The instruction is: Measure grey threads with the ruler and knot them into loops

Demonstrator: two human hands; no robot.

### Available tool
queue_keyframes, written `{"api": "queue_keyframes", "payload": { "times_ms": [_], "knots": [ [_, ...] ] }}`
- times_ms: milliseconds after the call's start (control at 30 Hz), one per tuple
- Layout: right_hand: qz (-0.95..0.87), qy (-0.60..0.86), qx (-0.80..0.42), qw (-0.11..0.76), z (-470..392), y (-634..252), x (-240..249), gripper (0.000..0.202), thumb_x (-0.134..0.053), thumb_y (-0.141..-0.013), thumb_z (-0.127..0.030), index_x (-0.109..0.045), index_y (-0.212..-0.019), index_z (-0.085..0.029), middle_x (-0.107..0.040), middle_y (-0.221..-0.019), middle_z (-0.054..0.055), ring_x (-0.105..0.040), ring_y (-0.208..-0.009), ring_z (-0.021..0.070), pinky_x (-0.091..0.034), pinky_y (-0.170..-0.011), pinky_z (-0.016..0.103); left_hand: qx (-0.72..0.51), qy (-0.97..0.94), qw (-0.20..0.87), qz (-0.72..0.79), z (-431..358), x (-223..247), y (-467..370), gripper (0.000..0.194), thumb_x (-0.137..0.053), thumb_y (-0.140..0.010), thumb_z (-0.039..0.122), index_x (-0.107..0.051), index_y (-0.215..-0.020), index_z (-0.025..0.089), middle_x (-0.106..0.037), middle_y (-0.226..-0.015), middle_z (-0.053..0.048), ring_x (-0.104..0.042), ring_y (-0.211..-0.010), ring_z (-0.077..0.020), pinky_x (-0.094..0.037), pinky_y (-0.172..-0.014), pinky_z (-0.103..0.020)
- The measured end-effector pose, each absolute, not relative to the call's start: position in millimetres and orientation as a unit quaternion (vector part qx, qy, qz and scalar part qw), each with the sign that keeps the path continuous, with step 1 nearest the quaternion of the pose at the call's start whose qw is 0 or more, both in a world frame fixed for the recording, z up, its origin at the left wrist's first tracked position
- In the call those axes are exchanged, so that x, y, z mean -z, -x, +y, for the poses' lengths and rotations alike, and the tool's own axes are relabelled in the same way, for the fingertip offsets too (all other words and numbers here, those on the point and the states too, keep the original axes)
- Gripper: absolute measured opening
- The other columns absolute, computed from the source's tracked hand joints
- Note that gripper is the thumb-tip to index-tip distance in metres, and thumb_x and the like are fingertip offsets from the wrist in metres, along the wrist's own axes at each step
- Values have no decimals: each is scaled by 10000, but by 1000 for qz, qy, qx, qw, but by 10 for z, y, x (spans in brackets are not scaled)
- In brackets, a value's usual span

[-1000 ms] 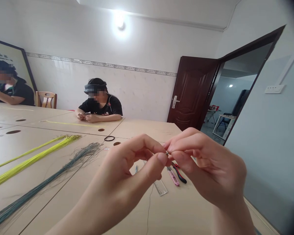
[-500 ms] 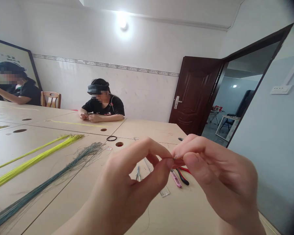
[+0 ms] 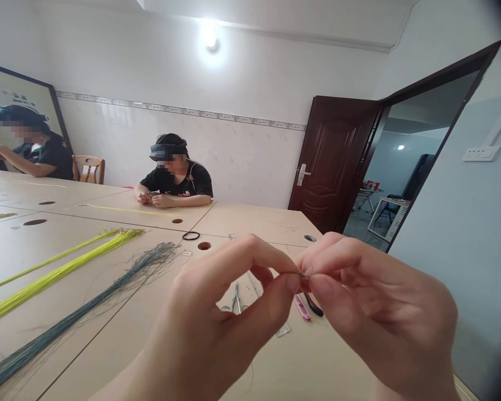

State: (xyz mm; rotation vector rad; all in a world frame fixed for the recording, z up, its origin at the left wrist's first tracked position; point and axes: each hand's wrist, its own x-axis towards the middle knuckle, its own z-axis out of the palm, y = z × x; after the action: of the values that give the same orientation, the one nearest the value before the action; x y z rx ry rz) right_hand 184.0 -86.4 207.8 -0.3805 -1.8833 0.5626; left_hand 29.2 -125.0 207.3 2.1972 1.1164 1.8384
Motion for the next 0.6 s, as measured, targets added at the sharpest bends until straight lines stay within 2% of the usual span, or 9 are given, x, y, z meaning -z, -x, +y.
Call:
{"api": "queue_keyframes", "payload": {
  "times_ms": [600],
  "knots": [
    [-801,117,-231,540,-859,-1849,-2067,134,-543,-842,-86,-589,-792,-202,-588,-697,-21,-574,-636,113,-527,-591,248,-607,-715,47,344,-1243,-2086,-282,171,-549,-746,56,-635,-716,201,-619,-618,89,-579,-559,-36,-459,-527,-130]
  ]
}}
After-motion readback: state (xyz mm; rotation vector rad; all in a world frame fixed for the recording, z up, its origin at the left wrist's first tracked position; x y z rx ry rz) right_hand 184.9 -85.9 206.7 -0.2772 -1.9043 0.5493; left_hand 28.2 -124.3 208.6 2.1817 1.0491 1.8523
